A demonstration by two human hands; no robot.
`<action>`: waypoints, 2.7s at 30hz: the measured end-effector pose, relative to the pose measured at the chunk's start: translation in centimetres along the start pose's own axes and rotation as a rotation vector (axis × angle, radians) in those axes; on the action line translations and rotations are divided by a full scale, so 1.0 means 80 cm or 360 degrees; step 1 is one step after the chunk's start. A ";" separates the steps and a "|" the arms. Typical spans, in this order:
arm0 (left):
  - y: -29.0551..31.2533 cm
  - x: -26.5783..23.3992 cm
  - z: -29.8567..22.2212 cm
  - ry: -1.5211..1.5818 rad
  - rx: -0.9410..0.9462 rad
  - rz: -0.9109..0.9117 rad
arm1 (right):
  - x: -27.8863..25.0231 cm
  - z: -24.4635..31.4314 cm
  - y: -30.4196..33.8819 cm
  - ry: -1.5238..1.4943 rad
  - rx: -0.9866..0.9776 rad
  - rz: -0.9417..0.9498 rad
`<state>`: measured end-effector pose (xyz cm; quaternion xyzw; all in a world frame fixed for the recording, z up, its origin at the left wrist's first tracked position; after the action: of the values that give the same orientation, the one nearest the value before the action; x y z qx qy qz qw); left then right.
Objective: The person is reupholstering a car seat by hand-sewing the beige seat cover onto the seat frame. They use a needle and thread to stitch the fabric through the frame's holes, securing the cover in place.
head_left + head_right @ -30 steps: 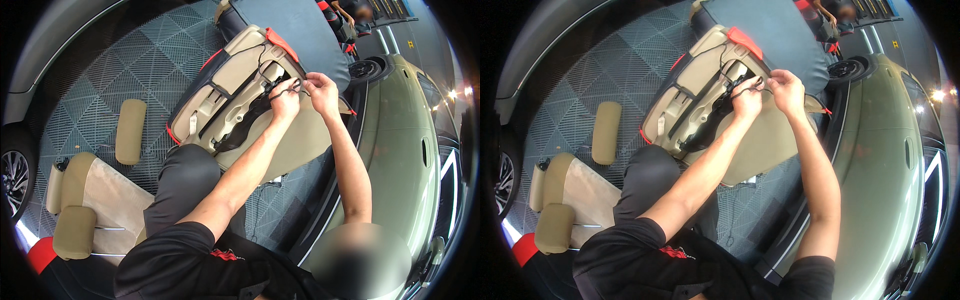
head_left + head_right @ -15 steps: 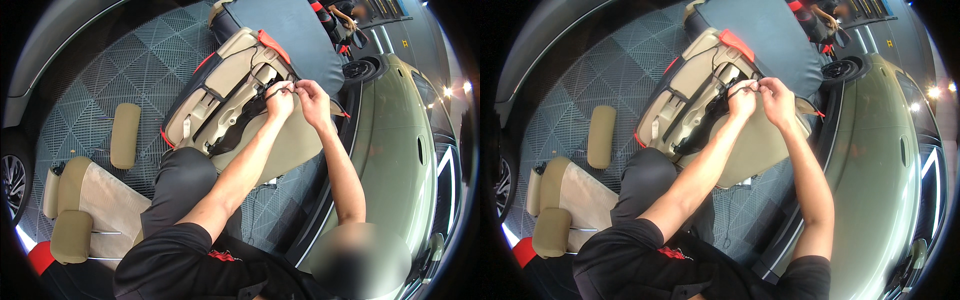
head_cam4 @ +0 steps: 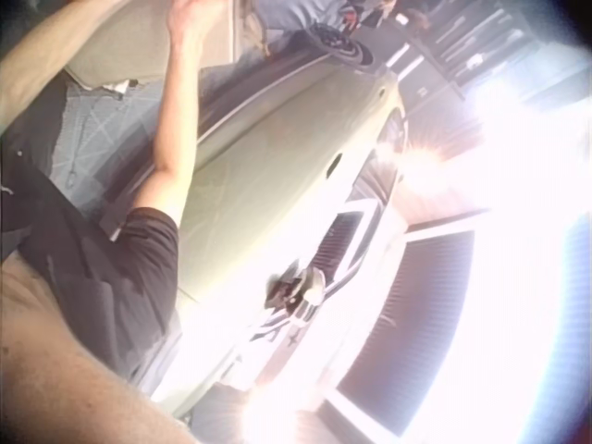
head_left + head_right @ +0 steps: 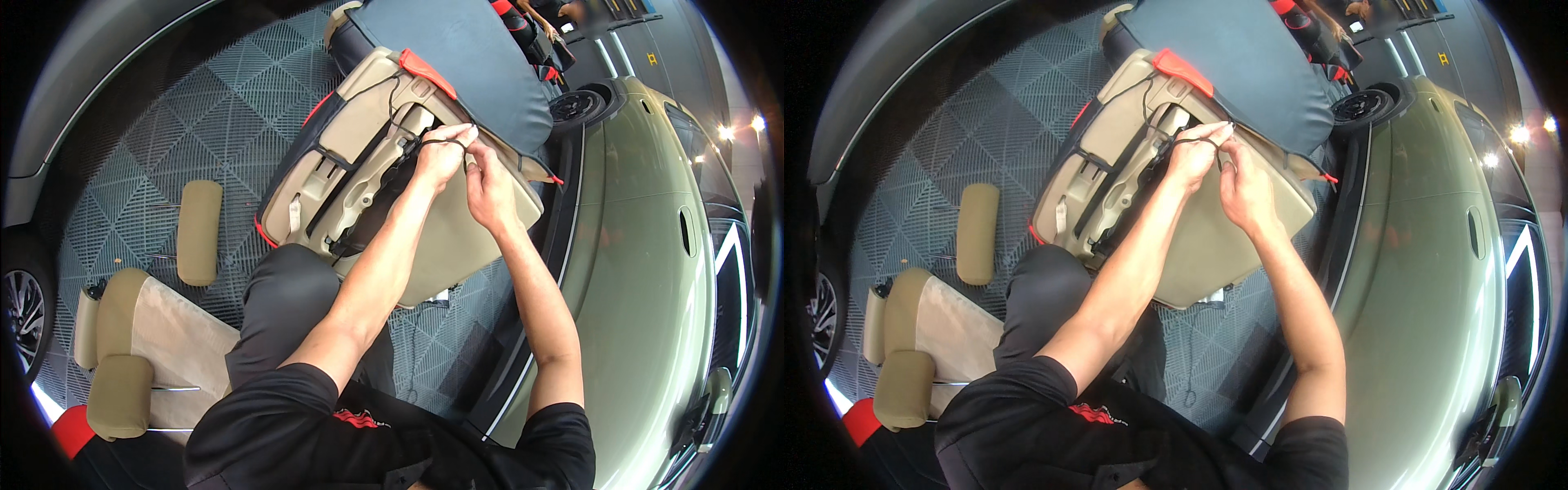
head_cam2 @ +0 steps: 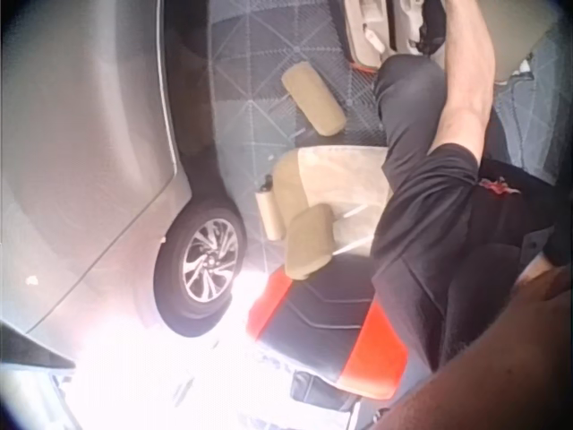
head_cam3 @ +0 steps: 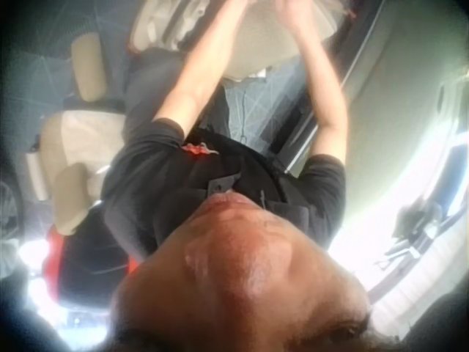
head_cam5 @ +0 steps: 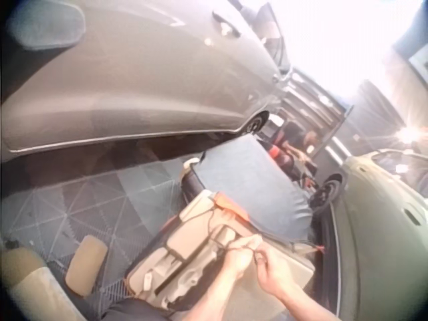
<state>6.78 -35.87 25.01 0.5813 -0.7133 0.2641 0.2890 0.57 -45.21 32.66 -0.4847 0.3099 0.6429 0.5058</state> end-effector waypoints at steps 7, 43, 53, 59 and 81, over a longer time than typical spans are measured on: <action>-0.009 0.002 0.024 -0.0098 0.0087 -0.0032 | -0.025 -0.034 -0.054 -0.0736 0.0667 -0.0219; 0.110 -0.041 0.047 -0.1074 0.0461 -0.0597 | 0.120 -0.038 0.039 -0.2455 0.0615 -0.0376; 0.184 -0.103 -0.162 -0.1689 0.0387 -0.0469 | 0.104 -0.012 0.039 -0.2957 0.0556 -0.0431; 0.124 -0.055 -0.199 -0.2009 0.0664 -0.0190 | 0.109 0.004 0.030 -0.3105 0.0504 -0.0553; 0.019 -0.016 -0.055 -0.2544 0.0128 0.0325 | 0.167 0.016 0.050 -0.2895 0.0602 -0.0801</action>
<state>5.96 -31.58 27.12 0.5362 -0.7439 -0.1809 -0.3554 -3.84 -40.60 20.18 0.2367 -0.2155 0.5847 0.7454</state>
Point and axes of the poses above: each hand's wrist, its own y-axis away from the middle knuckle, its own x-axis out of the palm, z = x × y, the point moved 1 cm from there along -y, towards the middle knuckle, and after that the axes turned 8 degrees about z, right-handed, at the moved point
